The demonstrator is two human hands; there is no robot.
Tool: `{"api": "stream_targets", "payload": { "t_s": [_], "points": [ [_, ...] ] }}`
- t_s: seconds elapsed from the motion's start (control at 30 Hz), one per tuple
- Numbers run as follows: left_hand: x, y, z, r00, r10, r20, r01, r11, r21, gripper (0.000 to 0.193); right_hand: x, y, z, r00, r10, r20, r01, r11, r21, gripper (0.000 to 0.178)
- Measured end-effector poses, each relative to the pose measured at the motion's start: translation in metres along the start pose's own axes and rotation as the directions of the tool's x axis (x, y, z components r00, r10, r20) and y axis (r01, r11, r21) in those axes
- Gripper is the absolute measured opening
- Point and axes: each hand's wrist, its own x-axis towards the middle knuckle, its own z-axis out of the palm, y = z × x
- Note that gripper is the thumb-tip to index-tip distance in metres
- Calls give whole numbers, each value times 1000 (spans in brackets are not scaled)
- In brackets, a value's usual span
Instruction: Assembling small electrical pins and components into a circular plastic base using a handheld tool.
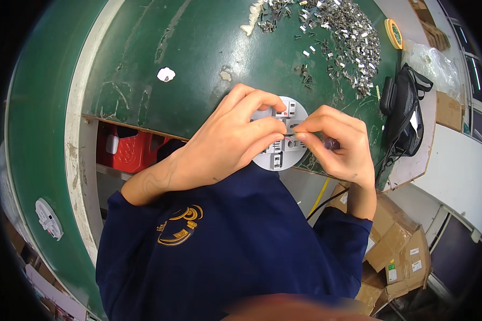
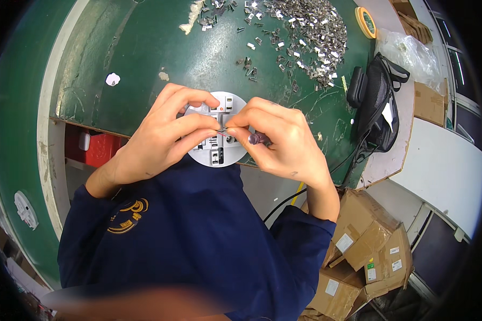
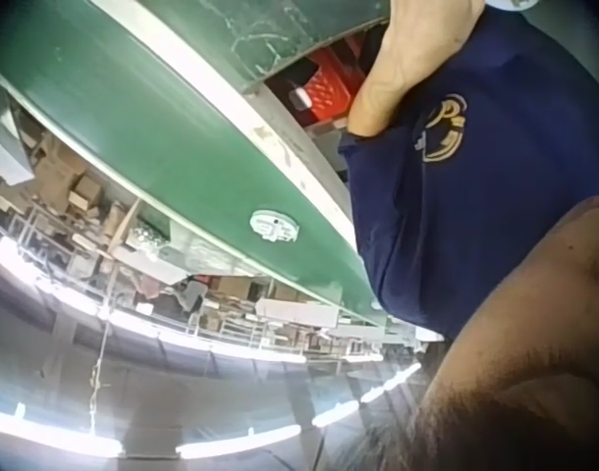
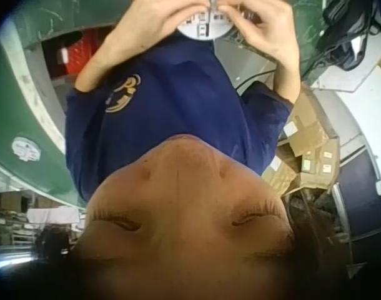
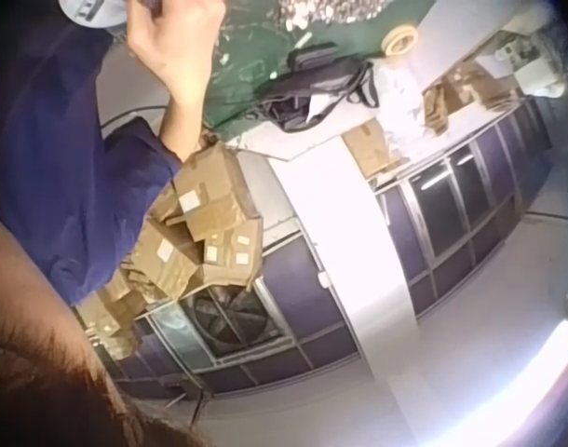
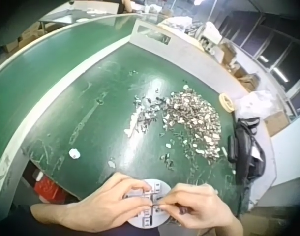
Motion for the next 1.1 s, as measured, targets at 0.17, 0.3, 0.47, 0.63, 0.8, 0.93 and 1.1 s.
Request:
{"api": "stream_targets", "payload": {
  "t_s": [0.17, 0.3, 0.47, 0.63, 0.8, 0.93, 1.1],
  "points": [
    [-2, -1, 0, 998, -36, -42, 35, 999, -32, 17, -3, 4, 8, 989, -131, -63, 117, 975, -188, 15],
    [-4, -2, 0, 996, -39, -82, 36, 999, -36, 19, -3, 9, 19, 951, -293, -98, 243, 905, -348, 21],
    [-3, -3, -3, 995, -39, -96, 37, 999, -26, 21, -2, 10, 25, 936, -342, -84, 274, 857, -436, 25],
    [-4, -3, 0, 995, -36, -89, 35, 999, -14, 21, -4, 15, 26, 926, -376, 16, 337, 809, -481, 29],
    [-4, -2, -1, 995, -35, -90, 34, 999, -13, 21, 4, -1, 23, 953, -277, 120, 302, 840, -451, 32],
    [-1, -2, -3, 996, -28, -82, 28, 1000, -2, 20, 5, -3, 22, 962, -214, 169, 269, 850, -452, 37],
    [-5, -1, -1, 995, -52, -80, 50, 998, -27, 19, 4, -7, 21, 969, -205, 137, 245, 865, -437, 38]
  ]
}}
